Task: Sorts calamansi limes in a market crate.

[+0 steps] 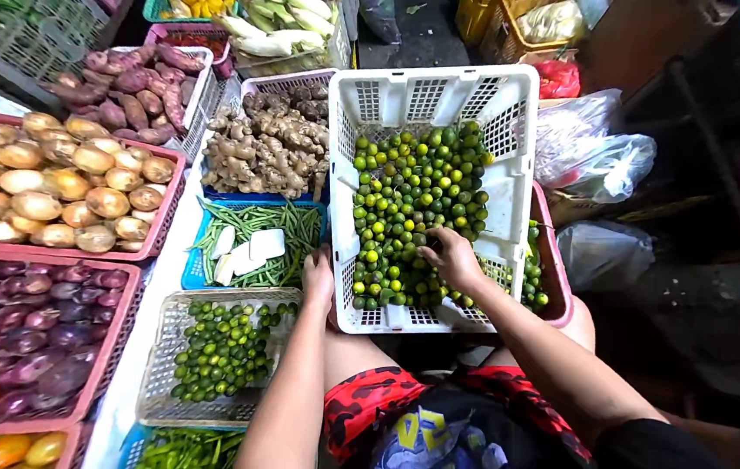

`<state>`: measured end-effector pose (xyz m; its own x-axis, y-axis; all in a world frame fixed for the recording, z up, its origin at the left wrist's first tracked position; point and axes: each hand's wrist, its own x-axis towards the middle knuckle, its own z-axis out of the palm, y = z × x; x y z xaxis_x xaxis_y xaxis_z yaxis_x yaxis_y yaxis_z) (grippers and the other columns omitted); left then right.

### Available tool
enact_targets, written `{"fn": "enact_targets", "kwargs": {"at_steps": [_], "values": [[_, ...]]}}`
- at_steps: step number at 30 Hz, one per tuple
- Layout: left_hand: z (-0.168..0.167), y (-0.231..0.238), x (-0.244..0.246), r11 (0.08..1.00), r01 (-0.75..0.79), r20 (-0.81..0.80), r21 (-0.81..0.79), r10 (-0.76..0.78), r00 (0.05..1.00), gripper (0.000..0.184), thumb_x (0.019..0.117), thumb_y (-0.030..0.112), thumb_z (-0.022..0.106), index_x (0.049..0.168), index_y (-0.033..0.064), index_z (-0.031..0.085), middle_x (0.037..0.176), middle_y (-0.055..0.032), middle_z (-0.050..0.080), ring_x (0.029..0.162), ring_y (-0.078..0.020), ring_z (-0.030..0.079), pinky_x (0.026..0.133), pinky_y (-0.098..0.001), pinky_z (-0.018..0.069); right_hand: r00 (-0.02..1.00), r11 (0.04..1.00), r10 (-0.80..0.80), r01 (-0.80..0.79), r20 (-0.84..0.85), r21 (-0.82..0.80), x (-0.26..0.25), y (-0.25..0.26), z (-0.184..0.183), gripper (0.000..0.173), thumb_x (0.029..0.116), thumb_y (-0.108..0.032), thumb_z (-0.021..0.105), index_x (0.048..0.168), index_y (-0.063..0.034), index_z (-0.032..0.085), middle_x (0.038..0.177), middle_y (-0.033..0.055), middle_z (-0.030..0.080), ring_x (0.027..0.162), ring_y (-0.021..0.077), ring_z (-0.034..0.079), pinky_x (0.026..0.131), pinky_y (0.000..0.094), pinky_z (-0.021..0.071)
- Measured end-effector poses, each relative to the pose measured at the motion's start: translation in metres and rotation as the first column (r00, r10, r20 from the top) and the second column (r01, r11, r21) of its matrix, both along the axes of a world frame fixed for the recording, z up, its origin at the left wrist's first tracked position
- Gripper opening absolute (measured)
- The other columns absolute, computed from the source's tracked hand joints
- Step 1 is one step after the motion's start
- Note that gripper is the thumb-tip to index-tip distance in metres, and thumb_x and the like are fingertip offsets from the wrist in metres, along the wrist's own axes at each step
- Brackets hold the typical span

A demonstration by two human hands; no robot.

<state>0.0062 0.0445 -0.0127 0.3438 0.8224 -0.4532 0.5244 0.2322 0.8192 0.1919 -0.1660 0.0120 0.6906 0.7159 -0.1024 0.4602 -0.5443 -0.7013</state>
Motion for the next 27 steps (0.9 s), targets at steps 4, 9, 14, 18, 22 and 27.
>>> {"fn": "enact_targets", "kwargs": {"at_steps": [4, 9, 14, 18, 22, 27], "values": [[-0.013, 0.006, 0.010, 0.981, 0.180, -0.242, 0.068, -0.159, 0.957, 0.041, 0.1052, 0.038, 0.056, 0.124, 0.0026, 0.066, 0.113, -0.0217, 0.070, 0.108, -0.0343, 0.067, 0.095, -0.0554, 0.0520, 0.870, 0.939, -0.201, 0.302, -0.449, 0.165, -0.021, -0.036, 0.019, 0.030, 0.0943, -0.024, 0.076, 0.116, -0.0064, 0.065, 0.097, 0.0063, 0.072, 0.084, 0.0158, 0.072, 0.080, 0.0358, 0.0625], [-0.017, 0.006, 0.013, 0.989, 0.130, -0.334, 0.076, -0.098, 0.938, 0.034, 0.1053, 0.030, 0.055, 0.119, 0.0015, 0.068, 0.116, -0.0229, 0.069, 0.113, -0.0358, 0.066, 0.096, -0.0568, 0.0512, 0.953, 0.832, -0.264, 0.303, -0.149, 0.464, -0.035, -0.083, 0.039, 0.025, 0.1009, -0.022, 0.061, 0.116, -0.0030, 0.067, 0.097, 0.0050, 0.071, 0.086, 0.0139, 0.069, 0.081, 0.0364, 0.0605], [-0.015, 0.006, 0.014, 0.991, 0.113, -0.364, 0.075, -0.078, 0.928, 0.033, 0.1067, 0.029, 0.052, 0.117, 0.0010, 0.068, 0.117, -0.0229, 0.069, 0.114, -0.0359, 0.065, 0.096, -0.0568, 0.0503, 0.795, 0.701, -0.604, 0.494, 0.059, 0.514, 0.006, -0.133, 0.041, 0.035, 0.1038, -0.024, 0.051, 0.127, 0.0006, 0.055, 0.120, 0.0110, 0.061, 0.109, 0.0141, 0.063, 0.093, 0.0334, 0.0552], [-0.014, 0.008, 0.016, 0.984, 0.150, -0.426, 0.092, -0.097, 0.899, 0.035, 0.1031, 0.035, 0.059, 0.115, 0.0042, 0.070, 0.113, -0.0223, 0.070, 0.112, -0.0376, 0.067, 0.095, -0.0596, 0.0513, 0.851, 0.870, -0.459, 0.372, 0.254, 0.325, 0.010, -0.126, 0.040, 0.059, 0.0824, -0.012, 0.058, 0.140, 0.0006, 0.055, 0.153, 0.0221, 0.045, 0.143, 0.0332, 0.042, 0.114, 0.0483, 0.0419], [-0.005, 0.004, 0.017, 0.985, 0.149, -0.450, 0.089, -0.094, 0.888, 0.038, 0.1019, 0.039, 0.061, 0.115, 0.0047, 0.071, 0.113, -0.0233, 0.071, 0.113, -0.0394, 0.066, 0.094, -0.0610, 0.0516, 0.907, 0.996, -0.084, 0.092, 0.413, 0.000, 0.004, -0.056, 0.023, 0.024, 0.0931, -0.005, 0.063, 0.114, -0.0083, 0.075, 0.123, 0.0113, 0.070, 0.120, 0.0341, 0.062, 0.102, 0.0541, 0.0502], [0.005, 0.001, 0.017, 0.984, 0.155, -0.468, 0.091, -0.096, 0.879, 0.037, 0.1017, 0.039, 0.061, 0.118, 0.0070, 0.071, 0.116, -0.0205, 0.071, 0.114, -0.0354, 0.067, 0.096, -0.0562, 0.0524, 0.856, 0.958, 0.088, 0.066, 0.509, -0.278, 0.019, -0.001, -0.033, 0.019, 0.0967, 0.000, 0.059, 0.111, -0.0072, 0.070, 0.118, 0.0122, 0.070, 0.112, 0.0361, 0.065, 0.091, 0.0529, 0.0530]]}}
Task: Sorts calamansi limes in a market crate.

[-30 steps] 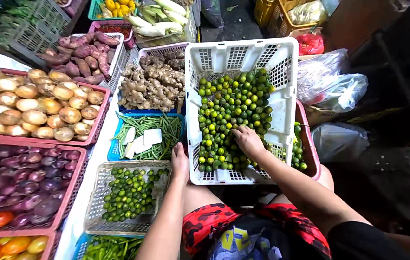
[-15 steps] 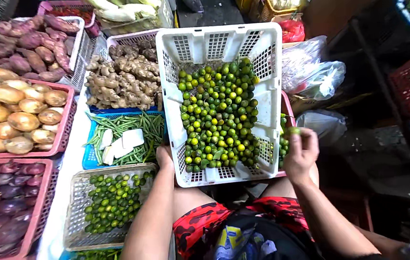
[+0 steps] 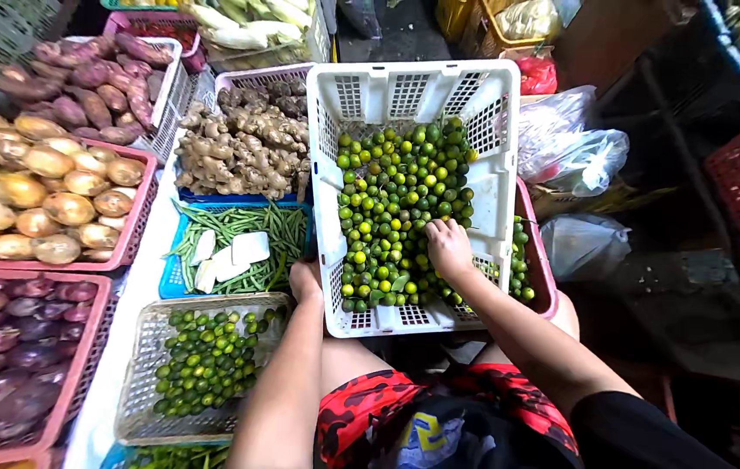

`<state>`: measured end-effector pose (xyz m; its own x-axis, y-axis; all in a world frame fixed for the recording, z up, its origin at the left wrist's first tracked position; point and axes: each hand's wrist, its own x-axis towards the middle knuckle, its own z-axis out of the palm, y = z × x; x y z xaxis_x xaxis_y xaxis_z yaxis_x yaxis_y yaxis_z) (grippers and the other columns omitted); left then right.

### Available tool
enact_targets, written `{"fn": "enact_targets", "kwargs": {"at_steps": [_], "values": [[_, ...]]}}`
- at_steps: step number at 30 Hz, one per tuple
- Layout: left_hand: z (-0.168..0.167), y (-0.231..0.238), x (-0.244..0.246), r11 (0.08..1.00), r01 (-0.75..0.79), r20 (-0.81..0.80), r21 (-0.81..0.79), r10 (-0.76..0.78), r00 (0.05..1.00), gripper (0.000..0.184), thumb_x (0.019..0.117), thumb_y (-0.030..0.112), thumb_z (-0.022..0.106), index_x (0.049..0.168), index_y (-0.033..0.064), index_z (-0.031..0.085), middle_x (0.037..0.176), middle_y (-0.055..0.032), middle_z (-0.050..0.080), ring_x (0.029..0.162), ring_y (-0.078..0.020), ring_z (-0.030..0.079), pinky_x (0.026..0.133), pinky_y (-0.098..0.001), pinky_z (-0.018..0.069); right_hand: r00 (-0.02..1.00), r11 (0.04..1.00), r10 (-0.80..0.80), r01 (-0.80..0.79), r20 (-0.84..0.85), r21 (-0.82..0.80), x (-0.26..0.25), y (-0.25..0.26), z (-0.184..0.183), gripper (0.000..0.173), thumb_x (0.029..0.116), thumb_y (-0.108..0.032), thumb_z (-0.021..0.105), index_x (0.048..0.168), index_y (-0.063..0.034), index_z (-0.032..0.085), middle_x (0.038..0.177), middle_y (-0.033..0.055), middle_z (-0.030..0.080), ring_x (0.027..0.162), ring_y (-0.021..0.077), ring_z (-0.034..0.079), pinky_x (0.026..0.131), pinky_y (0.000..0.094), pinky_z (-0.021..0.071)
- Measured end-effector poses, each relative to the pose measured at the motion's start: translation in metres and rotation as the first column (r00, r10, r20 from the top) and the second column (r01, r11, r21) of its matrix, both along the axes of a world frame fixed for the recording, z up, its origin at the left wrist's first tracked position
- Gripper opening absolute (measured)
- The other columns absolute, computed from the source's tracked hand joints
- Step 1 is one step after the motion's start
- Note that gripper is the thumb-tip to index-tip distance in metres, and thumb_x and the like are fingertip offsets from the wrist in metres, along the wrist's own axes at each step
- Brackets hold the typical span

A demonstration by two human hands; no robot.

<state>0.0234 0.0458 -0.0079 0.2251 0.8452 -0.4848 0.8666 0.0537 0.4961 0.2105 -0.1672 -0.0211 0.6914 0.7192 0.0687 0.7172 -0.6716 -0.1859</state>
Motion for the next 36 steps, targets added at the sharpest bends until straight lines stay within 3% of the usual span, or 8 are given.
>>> {"fn": "enact_targets", "kwargs": {"at_steps": [3, 6, 9, 12, 18, 25, 31, 36], "values": [[-0.001, 0.001, 0.000, 1.000, -0.010, -0.001, -0.008, 0.010, 1.000, 0.037, 0.1029, 0.038, 0.060, 0.118, 0.0067, 0.070, 0.116, -0.0197, 0.071, 0.115, -0.0349, 0.066, 0.097, -0.0553, 0.0520, 0.996, 0.993, 0.083, -0.079, 0.042, -0.092, 0.005, 0.000, -0.005, 0.022, 0.0975, 0.001, 0.057, 0.113, -0.0088, 0.069, 0.126, 0.0096, 0.070, 0.115, 0.0342, 0.063, 0.093, 0.0505, 0.0509], [-0.005, 0.000, -0.001, 1.000, 0.004, 0.003, -0.002, -0.004, 1.000, 0.037, 0.1034, 0.038, 0.059, 0.117, 0.0058, 0.070, 0.115, -0.0202, 0.071, 0.113, -0.0355, 0.067, 0.095, -0.0560, 0.0531, 0.992, 0.991, 0.124, -0.124, 0.008, -0.045, 0.010, -0.008, 0.000, 0.013, 0.0957, -0.006, 0.066, 0.108, -0.0077, 0.070, 0.112, 0.0108, 0.072, 0.108, 0.0336, 0.067, 0.091, 0.0508, 0.0534], [-0.004, 0.005, 0.001, 1.000, 0.017, -0.025, 0.005, -0.017, 1.000, 0.035, 0.1028, 0.036, 0.060, 0.118, 0.0062, 0.070, 0.116, -0.0200, 0.071, 0.115, -0.0356, 0.067, 0.097, -0.0559, 0.0523, 0.956, 0.968, -0.072, 0.136, -0.285, 0.211, -0.002, -0.009, 0.042, 0.034, 0.0910, -0.013, 0.073, 0.122, -0.0030, 0.062, 0.111, 0.0163, 0.071, 0.099, 0.0338, 0.071, 0.083, 0.0554, 0.0589], [-0.005, 0.005, 0.002, 1.000, 0.016, -0.040, -0.019, -0.017, 0.999, 0.037, 0.1029, 0.039, 0.059, 0.118, 0.0070, 0.070, 0.117, -0.0203, 0.071, 0.116, -0.0368, 0.067, 0.097, -0.0577, 0.0524, 0.766, 0.869, -0.177, 0.417, -0.618, 0.268, 0.004, 0.000, 0.069, 0.033, 0.0921, -0.008, 0.060, 0.125, -0.0090, 0.057, 0.119, 0.0147, 0.062, 0.101, 0.0307, 0.064, 0.081, 0.0539, 0.0538], [-0.004, 0.004, 0.001, 0.999, 0.035, -0.035, 0.027, -0.034, 0.999, 0.035, 0.1032, 0.040, 0.058, 0.115, 0.0090, 0.072, 0.113, -0.0170, 0.073, 0.112, -0.0328, 0.068, 0.095, -0.0545, 0.0536, 0.947, 0.977, -0.188, 0.153, -0.261, -0.151, 0.034, 0.052, 0.052, 0.033, 0.0993, -0.028, 0.068, 0.129, -0.0143, 0.066, 0.139, 0.0230, 0.054, 0.098, 0.0418, 0.070, 0.080, 0.0588, 0.0596], [-0.003, 0.004, 0.002, 1.000, 0.023, -0.042, -0.004, -0.024, 0.999, 0.041, 0.1025, 0.046, 0.058, 0.117, 0.0097, 0.071, 0.115, -0.0165, 0.072, 0.114, -0.0328, 0.068, 0.095, -0.0546, 0.0534, 0.914, 0.930, -0.276, 0.177, -0.298, -0.321, 0.013, 0.062, 0.039, 0.033, 0.0962, -0.022, 0.072, 0.127, -0.0099, 0.068, 0.151, 0.0272, 0.041, 0.099, 0.0438, 0.070, 0.081, 0.0590, 0.0604], [0.001, 0.004, 0.000, 1.000, 0.016, -0.023, 0.002, -0.016, 1.000, 0.049, 0.1015, 0.053, 0.057, 0.118, 0.0085, 0.071, 0.117, -0.0182, 0.072, 0.116, -0.0334, 0.067, 0.097, -0.0549, 0.0528, 0.889, 0.974, -0.223, 0.217, -0.400, -0.061, 0.012, 0.035, 0.034, 0.033, 0.0967, -0.030, 0.073, 0.120, -0.0071, 0.068, 0.138, 0.0261, 0.052, 0.105, 0.0443, 0.067, 0.086, 0.0603, 0.0582], [-0.004, 0.008, -0.003, 0.998, 0.058, -0.038, 0.011, -0.058, 0.998, 0.042, 0.1044, 0.041, 0.057, 0.119, 0.0034, 0.069, 0.118, -0.0220, 0.070, 0.116, -0.0365, 0.066, 0.097, -0.0555, 0.0522, 0.851, 0.905, 0.098, 0.140, -0.516, 0.402, -0.062, 0.047, 0.109, 0.029, 0.1022, -0.031, 0.064, 0.115, -0.0046, 0.069, 0.119, 0.0173, 0.063, 0.108, 0.0307, 0.063, 0.091, 0.0484, 0.0556]]}}
